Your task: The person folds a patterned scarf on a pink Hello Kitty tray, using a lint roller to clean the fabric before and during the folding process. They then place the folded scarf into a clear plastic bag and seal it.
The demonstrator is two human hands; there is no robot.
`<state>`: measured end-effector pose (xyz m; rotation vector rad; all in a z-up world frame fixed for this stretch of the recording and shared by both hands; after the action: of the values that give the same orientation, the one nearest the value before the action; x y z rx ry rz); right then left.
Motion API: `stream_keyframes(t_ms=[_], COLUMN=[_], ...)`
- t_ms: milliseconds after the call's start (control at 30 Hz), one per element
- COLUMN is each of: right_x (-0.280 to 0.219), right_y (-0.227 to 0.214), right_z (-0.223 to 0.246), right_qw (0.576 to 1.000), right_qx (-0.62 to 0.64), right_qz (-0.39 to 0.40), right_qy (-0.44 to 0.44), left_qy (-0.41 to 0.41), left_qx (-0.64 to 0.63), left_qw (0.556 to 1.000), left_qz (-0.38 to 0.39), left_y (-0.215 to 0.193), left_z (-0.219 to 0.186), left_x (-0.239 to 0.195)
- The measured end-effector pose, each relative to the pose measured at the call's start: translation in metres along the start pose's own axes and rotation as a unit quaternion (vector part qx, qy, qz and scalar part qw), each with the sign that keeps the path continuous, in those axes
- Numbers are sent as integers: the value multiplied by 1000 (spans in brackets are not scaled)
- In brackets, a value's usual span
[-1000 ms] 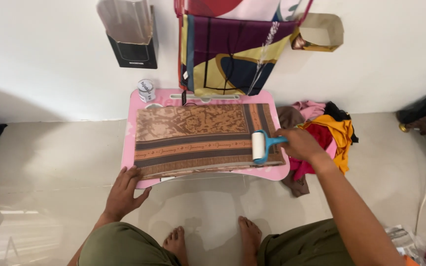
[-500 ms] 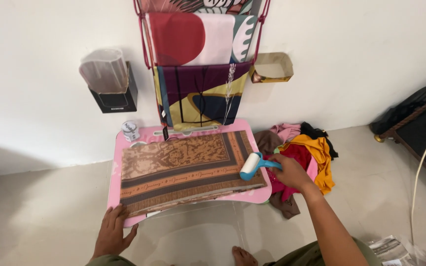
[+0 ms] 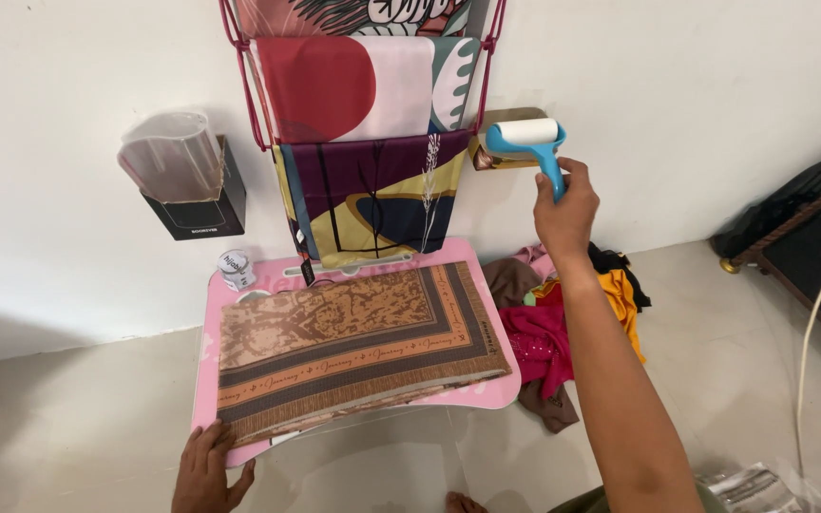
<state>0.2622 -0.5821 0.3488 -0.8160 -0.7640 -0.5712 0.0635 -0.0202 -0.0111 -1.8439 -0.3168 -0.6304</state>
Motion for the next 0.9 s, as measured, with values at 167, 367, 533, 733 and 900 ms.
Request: stream_keyframes(t_ms=[167, 367, 533, 733, 900], right_x=[4, -10, -18, -45, -110], right_y=[29, 29, 24, 1, 4], right_z=[-22, -14, -16, -3, 56], right_qw=[998, 997, 997, 998, 973], right_qx=[-51, -68, -65, -56, -26], right_qz=[19, 44, 49, 19, 43], right_qy=[5, -1, 10, -11, -226], left_qy=[-4, 7, -3, -24, 46], left_qx=[-2, -7, -12, -11, 12], left_qw=[1000, 1000, 1000, 999, 999], left_qz=[-1, 12, -2, 37, 8], left_y=[1, -14, -23, -22, -43], left_z=[3, -12, -18, -14, -36], left_x=[9, 4, 13, 15, 39])
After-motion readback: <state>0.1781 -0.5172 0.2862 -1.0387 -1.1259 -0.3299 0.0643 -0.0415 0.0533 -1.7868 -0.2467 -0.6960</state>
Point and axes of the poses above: each hand's wrist, its own x-axis towards the middle knuckle, its own y-axis out of the palm, z = x × y, the point moved 8 cm from there along x, towards the middle knuckle, and after that the axes turned 10 degrees about -y, right-handed, at the moved point
